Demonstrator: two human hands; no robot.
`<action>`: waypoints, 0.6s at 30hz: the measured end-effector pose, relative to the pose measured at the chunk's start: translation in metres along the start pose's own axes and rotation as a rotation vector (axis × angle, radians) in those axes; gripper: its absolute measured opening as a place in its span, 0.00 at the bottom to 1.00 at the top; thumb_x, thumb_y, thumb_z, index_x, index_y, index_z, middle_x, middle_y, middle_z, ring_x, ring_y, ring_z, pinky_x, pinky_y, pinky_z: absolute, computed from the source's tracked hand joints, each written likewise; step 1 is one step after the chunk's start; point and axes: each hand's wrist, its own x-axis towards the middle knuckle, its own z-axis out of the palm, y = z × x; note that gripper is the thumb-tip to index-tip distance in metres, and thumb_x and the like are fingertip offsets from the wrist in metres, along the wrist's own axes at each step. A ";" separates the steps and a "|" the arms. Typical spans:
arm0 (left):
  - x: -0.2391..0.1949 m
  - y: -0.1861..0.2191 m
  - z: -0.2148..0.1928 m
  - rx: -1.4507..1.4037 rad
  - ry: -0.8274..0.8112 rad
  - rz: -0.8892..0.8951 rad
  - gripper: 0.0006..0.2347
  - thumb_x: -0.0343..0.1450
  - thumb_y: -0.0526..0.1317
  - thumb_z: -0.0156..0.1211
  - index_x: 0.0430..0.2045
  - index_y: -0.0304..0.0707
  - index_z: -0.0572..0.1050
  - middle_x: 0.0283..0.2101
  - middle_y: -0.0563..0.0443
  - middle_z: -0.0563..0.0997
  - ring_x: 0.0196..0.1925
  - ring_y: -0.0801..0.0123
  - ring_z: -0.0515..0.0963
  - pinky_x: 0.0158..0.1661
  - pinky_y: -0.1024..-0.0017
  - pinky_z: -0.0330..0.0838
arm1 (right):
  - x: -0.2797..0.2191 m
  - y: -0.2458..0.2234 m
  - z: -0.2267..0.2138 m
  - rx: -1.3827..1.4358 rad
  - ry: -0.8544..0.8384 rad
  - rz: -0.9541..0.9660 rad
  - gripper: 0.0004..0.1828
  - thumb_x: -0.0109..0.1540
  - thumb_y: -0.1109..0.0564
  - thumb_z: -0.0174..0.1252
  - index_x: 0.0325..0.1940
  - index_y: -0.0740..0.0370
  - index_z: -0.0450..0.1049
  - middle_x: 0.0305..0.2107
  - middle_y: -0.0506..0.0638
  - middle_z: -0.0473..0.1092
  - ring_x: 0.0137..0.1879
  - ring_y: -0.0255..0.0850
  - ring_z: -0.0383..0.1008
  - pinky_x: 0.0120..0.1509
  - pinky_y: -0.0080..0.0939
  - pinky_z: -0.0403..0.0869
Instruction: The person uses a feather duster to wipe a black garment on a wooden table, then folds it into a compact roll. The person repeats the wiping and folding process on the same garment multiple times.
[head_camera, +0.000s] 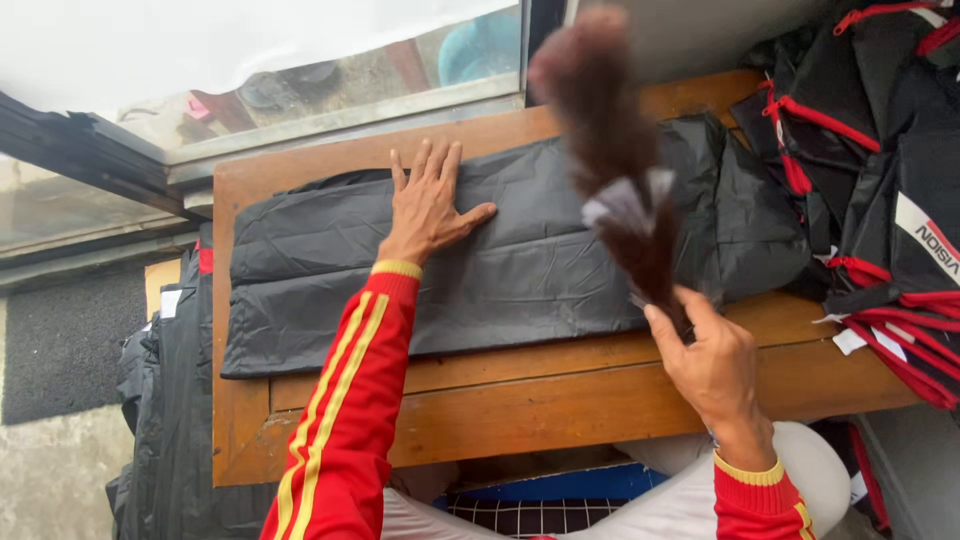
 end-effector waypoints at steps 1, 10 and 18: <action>0.006 -0.006 -0.003 0.002 0.005 -0.001 0.44 0.59 0.72 0.52 0.63 0.41 0.57 0.64 0.44 0.62 0.70 0.54 0.54 0.66 0.41 0.31 | 0.008 -0.003 -0.003 0.002 0.003 -0.005 0.13 0.59 0.50 0.62 0.47 0.51 0.77 0.29 0.53 0.76 0.37 0.50 0.77 0.37 0.46 0.74; -0.009 -0.016 -0.009 -0.231 -0.137 0.304 0.30 0.55 0.57 0.70 0.47 0.43 0.74 0.37 0.45 0.71 0.41 0.48 0.73 0.44 0.53 0.68 | 0.113 -0.025 0.030 -0.494 0.000 -0.496 0.11 0.60 0.48 0.59 0.42 0.53 0.70 0.41 0.47 0.69 0.49 0.45 0.73 0.47 0.41 0.73; -0.056 -0.021 -0.030 -0.264 -0.196 0.262 0.15 0.65 0.48 0.62 0.42 0.46 0.72 0.41 0.48 0.68 0.38 0.46 0.78 0.38 0.54 0.75 | 0.152 -0.029 0.082 -0.187 -0.550 -0.396 0.41 0.43 0.27 0.64 0.42 0.64 0.69 0.46 0.58 0.66 0.57 0.56 0.66 0.61 0.56 0.64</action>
